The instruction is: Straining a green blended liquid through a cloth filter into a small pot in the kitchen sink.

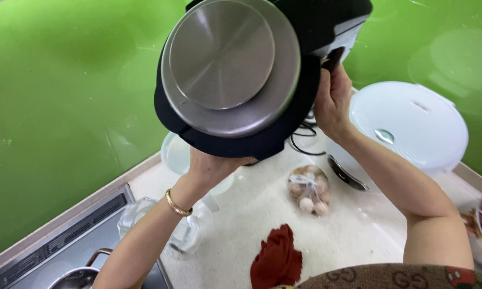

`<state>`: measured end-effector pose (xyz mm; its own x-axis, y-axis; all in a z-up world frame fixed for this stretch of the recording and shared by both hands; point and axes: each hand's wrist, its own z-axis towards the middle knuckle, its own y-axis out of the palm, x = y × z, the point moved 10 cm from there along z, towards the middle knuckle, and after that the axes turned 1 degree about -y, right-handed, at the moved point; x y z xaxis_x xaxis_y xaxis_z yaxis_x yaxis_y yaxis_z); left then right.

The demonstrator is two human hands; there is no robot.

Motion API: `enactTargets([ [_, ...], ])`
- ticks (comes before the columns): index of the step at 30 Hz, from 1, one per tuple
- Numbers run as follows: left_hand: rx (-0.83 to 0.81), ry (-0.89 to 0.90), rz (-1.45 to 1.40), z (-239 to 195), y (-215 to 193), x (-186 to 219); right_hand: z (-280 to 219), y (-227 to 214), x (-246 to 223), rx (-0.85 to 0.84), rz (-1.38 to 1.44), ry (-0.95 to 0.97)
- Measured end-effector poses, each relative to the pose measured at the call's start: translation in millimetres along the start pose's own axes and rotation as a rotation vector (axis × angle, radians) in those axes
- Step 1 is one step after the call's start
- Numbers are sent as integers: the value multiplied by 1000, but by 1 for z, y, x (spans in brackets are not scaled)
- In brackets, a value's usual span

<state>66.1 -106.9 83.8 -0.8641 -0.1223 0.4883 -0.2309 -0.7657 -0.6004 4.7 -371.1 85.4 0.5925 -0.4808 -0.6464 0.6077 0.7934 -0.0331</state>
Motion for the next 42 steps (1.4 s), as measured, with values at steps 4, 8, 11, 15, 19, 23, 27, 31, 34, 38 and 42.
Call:
enactTargets([
  [4,-49,14,-323,-44,16,89,-111,-71,-52,114,-84,158],
  [8,-118,-54,-547,-113,72,133,-235,-133,-118,217,-333,220],
  [11,-186,-35,-631,-171,135,147,-339,-184,-145,304,-554,332],
  [15,-389,42,-642,-226,219,170,-461,-240,-168,493,-633,715],
  [19,-559,79,-671,-250,273,189,-542,-260,-191,564,-678,812],
  [23,-653,215,-687,-255,292,211,-575,-253,-221,466,-883,579],
  [27,-791,251,-611,-250,291,214,-633,-256,-225,566,-974,620],
  [31,-755,293,-291,-289,265,148,-671,-292,-230,751,-681,798],
  [34,-739,64,125,-318,242,30,-549,-290,-292,784,-785,328],
  [38,-571,-75,282,-298,232,-77,-404,-217,-363,408,-1040,218],
  [42,-215,-430,244,-222,257,-171,-398,-223,-320,22,-993,540],
])
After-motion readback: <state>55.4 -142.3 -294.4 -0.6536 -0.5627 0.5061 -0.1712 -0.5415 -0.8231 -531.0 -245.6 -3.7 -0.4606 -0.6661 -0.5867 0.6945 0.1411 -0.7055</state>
